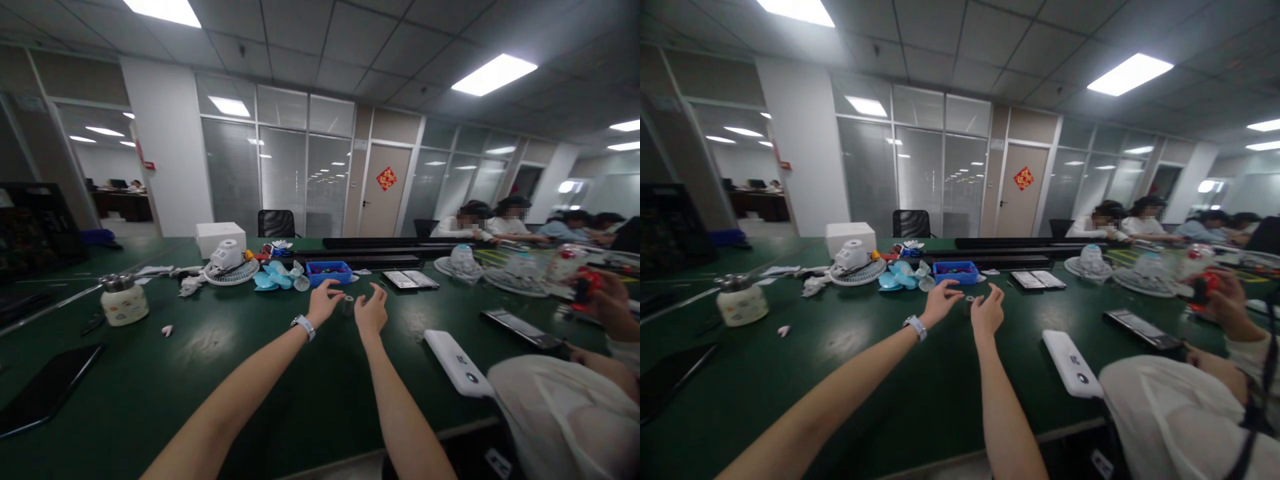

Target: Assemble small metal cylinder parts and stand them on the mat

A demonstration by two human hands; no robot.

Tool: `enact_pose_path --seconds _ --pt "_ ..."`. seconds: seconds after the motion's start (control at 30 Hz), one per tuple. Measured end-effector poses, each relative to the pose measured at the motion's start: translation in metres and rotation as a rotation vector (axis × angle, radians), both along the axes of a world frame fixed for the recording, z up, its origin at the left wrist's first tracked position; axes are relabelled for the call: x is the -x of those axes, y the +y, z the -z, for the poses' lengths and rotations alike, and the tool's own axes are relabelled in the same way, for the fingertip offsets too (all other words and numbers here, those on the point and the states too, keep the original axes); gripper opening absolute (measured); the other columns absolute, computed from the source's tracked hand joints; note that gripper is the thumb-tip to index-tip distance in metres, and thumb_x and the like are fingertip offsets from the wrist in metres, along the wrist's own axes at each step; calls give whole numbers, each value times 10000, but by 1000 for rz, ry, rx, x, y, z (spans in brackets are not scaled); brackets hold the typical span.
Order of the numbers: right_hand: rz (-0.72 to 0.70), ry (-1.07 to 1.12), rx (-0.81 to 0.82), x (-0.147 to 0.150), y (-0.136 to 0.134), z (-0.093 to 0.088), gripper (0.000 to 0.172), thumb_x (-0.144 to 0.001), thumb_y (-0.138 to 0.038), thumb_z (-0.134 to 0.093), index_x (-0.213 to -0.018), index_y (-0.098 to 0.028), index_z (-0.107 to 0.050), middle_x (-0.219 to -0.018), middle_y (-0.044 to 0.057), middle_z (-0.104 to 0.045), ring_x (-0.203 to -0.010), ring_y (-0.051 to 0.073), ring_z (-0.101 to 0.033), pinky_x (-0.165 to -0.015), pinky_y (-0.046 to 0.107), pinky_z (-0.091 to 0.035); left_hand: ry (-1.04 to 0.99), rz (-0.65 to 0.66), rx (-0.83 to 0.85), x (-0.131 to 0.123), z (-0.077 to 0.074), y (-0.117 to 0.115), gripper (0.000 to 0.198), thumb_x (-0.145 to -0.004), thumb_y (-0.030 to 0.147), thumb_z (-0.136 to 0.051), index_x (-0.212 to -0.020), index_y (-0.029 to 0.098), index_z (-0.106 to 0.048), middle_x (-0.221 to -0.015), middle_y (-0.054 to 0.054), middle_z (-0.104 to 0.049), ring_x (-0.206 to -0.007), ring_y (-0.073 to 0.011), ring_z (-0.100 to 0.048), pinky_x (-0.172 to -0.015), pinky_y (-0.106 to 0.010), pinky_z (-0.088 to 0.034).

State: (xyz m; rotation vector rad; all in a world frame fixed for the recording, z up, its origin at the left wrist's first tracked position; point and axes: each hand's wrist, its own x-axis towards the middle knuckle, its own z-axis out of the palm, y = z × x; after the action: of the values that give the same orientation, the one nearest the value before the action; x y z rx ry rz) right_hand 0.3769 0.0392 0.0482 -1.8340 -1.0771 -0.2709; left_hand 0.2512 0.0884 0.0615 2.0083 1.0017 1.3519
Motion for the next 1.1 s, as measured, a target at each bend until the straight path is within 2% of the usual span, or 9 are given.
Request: enact_pose_path --seconds 0.1,0.2,0.47,0.6,0.9,1.0,1.1 --pt "38 -23 26 -11 4 13 403 -826 -210 -455 -1226 -153 -453 -1225 146 -516 -885 243 -634 -715 320 -441 5 24 10 -28 9 18 360 -763 213 -700 -1103 188 -584 -879 -64 -753 -889 -210 -704 -872 -338 -487" --pt "49 -49 42 -15 9 23 382 -817 -208 -477 -1193 -140 -478 -1178 163 -536 -981 276 -606 -762 341 -441 56 23 17 -40 18 30 364 -744 208 -713 -1087 196 -593 -850 -58 -754 -858 -210 -708 -844 -336 -498" --pt "34 -10 94 -13 9 25 382 -817 -233 -495 -1190 -154 -483 -1149 157 -564 -1000 279 -599 -766 343 -443 82 40 68 -46 21 38 331 -743 187 -696 -1060 184 -598 -816 -53 -751 -787 -192 -715 -753 -297 -529" --pt "31 1 119 -12 8 27 379 -828 -231 -486 -1197 -146 -480 -1137 162 -571 -996 277 -602 -771 346 -441 43 45 31 -43 24 37 318 -779 215 -656 -1083 184 -569 -827 -55 -749 -782 -186 -712 -729 -286 -529" --pt "19 35 144 -13 7 27 351 -835 -235 -500 -1175 -149 -486 -1122 163 -579 -985 285 -616 -769 367 -455 209 66 -94 -41 15 35 287 -795 147 -599 -1064 211 -520 -791 -34 -734 -768 -189 -704 -714 -291 -515" --pt "3 78 175 -13 8 29 377 -810 -209 -550 -1175 -144 -479 -1141 170 -577 -992 289 -620 -773 361 -460 285 89 -124 -41 11 35 288 -800 121 -577 -1069 212 -527 -792 -37 -740 -803 -196 -704 -777 -314 -510" --pt "-26 185 225 -14 8 31 387 -801 -189 -573 -1170 -127 -476 -1157 180 -577 -995 298 -624 -768 358 -464 299 76 -66 -40 6 34 341 -775 125 -623 -1096 203 -538 -851 -65 -747 -870 -213 -702 -844 -349 -504"
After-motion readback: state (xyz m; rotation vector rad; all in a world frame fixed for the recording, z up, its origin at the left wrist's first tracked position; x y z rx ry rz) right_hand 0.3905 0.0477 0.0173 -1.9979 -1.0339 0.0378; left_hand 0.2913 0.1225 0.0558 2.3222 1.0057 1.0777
